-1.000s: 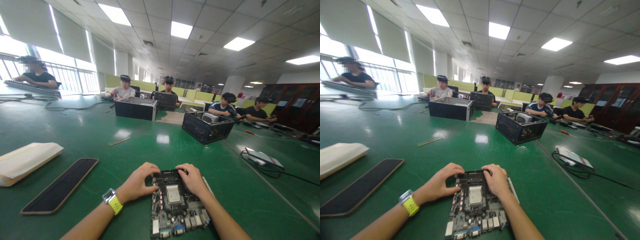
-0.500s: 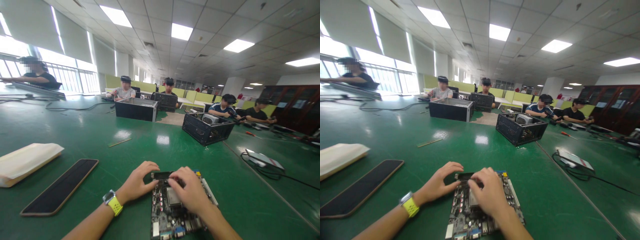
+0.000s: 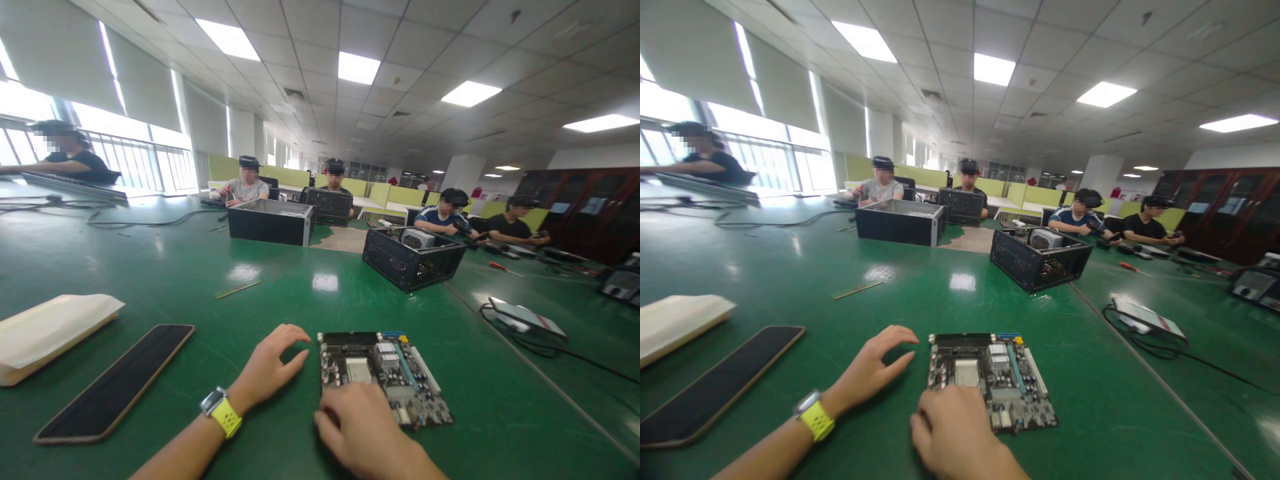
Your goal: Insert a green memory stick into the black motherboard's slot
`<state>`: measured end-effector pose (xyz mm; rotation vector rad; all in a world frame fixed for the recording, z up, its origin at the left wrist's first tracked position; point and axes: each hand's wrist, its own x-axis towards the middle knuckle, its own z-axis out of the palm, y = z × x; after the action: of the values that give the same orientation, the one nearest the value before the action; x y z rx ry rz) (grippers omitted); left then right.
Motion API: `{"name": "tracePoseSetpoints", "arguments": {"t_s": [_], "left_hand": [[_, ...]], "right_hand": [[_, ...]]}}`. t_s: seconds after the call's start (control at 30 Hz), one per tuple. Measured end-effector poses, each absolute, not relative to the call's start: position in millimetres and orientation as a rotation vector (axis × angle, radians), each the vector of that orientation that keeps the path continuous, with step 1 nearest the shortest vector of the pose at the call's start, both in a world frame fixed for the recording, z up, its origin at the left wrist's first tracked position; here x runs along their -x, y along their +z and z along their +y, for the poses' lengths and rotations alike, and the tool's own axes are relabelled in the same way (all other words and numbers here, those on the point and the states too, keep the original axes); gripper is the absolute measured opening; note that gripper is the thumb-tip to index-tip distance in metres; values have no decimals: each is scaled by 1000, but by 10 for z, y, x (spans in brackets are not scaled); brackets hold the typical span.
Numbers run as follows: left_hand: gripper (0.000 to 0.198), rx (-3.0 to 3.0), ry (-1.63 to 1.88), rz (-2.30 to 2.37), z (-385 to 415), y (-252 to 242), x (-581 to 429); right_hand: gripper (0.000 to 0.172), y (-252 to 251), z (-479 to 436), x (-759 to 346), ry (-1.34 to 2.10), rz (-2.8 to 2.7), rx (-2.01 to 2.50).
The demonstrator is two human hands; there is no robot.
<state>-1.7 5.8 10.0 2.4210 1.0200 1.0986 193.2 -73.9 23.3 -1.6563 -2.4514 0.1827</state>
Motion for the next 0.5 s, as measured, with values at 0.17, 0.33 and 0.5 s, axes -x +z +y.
{"name": "tracePoseSetpoints", "arguments": {"t_s": [0.17,0.33,0.5], "left_hand": [[16,-2427,1082,1024,67,103,25],[15,-2429,1070,1010,59,114,14],[15,-2432,1067,998,57,118,1]], "right_hand": [[32,282,-225,-2602,-63,-1931,2211],[31,249,-34,-3044,-55,-1732,2338],[29,281,-154,-2858,-49,-1866,2216]]}}
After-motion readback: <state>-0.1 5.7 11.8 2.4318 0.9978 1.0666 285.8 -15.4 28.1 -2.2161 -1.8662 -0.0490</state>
